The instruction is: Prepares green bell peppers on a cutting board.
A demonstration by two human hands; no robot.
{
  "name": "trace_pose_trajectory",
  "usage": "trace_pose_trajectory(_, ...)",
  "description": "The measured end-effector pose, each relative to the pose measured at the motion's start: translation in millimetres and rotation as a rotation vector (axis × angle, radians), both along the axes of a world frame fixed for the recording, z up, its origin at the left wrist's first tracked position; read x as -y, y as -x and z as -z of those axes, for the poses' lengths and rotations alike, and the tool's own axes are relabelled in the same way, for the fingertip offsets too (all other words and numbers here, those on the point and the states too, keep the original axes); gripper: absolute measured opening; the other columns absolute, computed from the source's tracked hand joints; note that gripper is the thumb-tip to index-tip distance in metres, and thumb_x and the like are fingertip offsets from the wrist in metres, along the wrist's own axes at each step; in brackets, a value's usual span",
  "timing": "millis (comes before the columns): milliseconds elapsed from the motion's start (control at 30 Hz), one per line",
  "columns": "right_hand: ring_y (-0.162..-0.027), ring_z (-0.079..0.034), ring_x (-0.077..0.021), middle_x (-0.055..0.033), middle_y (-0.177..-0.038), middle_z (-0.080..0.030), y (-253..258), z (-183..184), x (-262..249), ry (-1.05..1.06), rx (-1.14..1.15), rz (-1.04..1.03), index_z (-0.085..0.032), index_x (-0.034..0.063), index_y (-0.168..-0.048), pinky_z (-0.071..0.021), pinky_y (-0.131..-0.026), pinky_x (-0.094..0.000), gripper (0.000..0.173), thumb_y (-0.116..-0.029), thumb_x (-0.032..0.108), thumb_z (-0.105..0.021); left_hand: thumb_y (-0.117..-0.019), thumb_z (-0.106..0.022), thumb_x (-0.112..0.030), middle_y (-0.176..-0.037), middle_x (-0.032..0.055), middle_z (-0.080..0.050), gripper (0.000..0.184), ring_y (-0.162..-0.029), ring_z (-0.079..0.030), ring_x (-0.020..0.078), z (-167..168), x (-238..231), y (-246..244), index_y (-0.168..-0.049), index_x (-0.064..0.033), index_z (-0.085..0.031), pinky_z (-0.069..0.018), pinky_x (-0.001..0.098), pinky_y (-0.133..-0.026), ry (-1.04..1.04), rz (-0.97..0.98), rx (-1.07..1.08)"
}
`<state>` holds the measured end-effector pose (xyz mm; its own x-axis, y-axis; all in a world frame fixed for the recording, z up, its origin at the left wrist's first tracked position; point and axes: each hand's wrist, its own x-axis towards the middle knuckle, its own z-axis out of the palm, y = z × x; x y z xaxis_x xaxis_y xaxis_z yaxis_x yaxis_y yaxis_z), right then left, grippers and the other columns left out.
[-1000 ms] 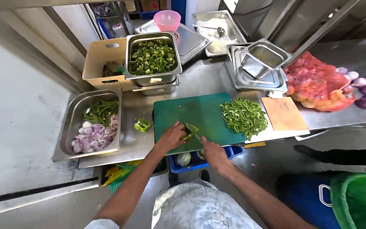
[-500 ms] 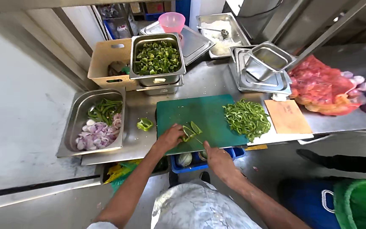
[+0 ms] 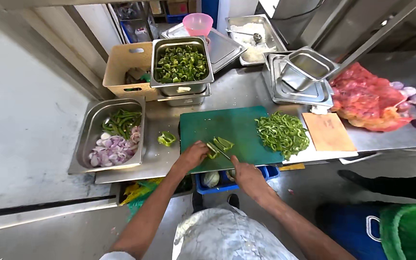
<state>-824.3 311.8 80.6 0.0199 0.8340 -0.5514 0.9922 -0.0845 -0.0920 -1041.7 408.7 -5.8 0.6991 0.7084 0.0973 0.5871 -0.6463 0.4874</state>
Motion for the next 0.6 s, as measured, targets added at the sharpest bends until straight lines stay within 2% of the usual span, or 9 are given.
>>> trace_pose_trajectory(67,-0.099,-0.071,-0.0409,-0.0190,-0.103,-0.071,7,-4,4,0.033,-0.002,-0.003,-0.047,0.0168,-0.144,-0.0574,-0.082,-0.0557,0.041,-0.1031,0.014,-0.051,-0.0922,-0.072,-0.004,-0.105,0.0089,-0.073,0.008,-0.110,-0.067,0.0257,0,-1,0,-0.098,-0.0065,-0.077,-0.0541,0.0394,-0.102,-0.008,0.012,0.003)
trace_pose_trajectory(200,-0.098,-0.071,-0.0416,-0.0192,-0.104,-0.071,9,47,-10,0.032,-0.066,0.049,-0.045,0.0189,-0.145,-0.0577,-0.080,-0.0583,0.045,-0.1019,0.019,-0.057,-0.0922,-0.072,-0.004,-0.105,0.0051,-0.074,0.009,-0.110,-0.066,0.0227,5,-4,0,-0.097,-0.0096,-0.078,-0.0534,0.0380,-0.103,-0.030,0.032,0.003)
trace_pose_trajectory(300,-0.096,-0.072,-0.0403,-0.0184,-0.102,-0.071,0,57,-19,0.023,-0.103,0.020,-0.045,0.0188,-0.144,-0.0582,-0.079,-0.0581,0.047,-0.0988,0.017,-0.061,-0.0917,-0.073,-0.005,-0.105,0.0041,-0.074,0.009,-0.112,-0.066,0.0216,7,-3,3,-0.097,-0.0109,-0.078,-0.0530,0.0372,-0.103,-0.042,0.026,-0.005)
trace_pose_trajectory(367,-0.095,-0.071,-0.0400,-0.0177,-0.100,-0.071,-6,53,-21,0.010,-0.103,0.019,-0.046,0.0196,-0.142,-0.0579,-0.078,-0.0577,0.048,-0.0971,0.015,-0.061,-0.0919,-0.074,-0.008,-0.106,0.0045,-0.072,0.009,-0.112,-0.065,0.0226,10,0,7,-0.098,-0.0117,-0.079,-0.0533,0.0380,-0.103,-0.040,0.014,-0.038)
trace_pose_trajectory(467,-0.098,-0.071,-0.0417,-0.0195,-0.103,-0.071,-4,32,-14,0.017,-0.070,0.026,-0.044,0.0192,-0.149,-0.0573,-0.081,-0.0581,0.051,-0.0997,0.013,-0.055,-0.0948,-0.071,-0.010,-0.110,0.0063,-0.073,0.010,-0.114,-0.065,0.0236,15,8,13,-0.101,-0.0104,-0.079,-0.0535,0.0397,-0.103,0.013,-0.004,-0.051)
trace_pose_trajectory(600,-0.100,-0.071,-0.0410,-0.0192,-0.105,-0.071,9,3,5,0.049,-0.027,-0.019,-0.047,0.0181,-0.145,-0.0569,-0.084,-0.0567,0.045,-0.1011,0.013,-0.054,-0.0952,-0.070,-0.009,-0.106,0.0064,-0.072,0.009,-0.109,-0.066,0.0233,18,11,14,-0.098,-0.0094,-0.079,-0.0545,0.0387,-0.101,-0.023,0.005,-0.003)
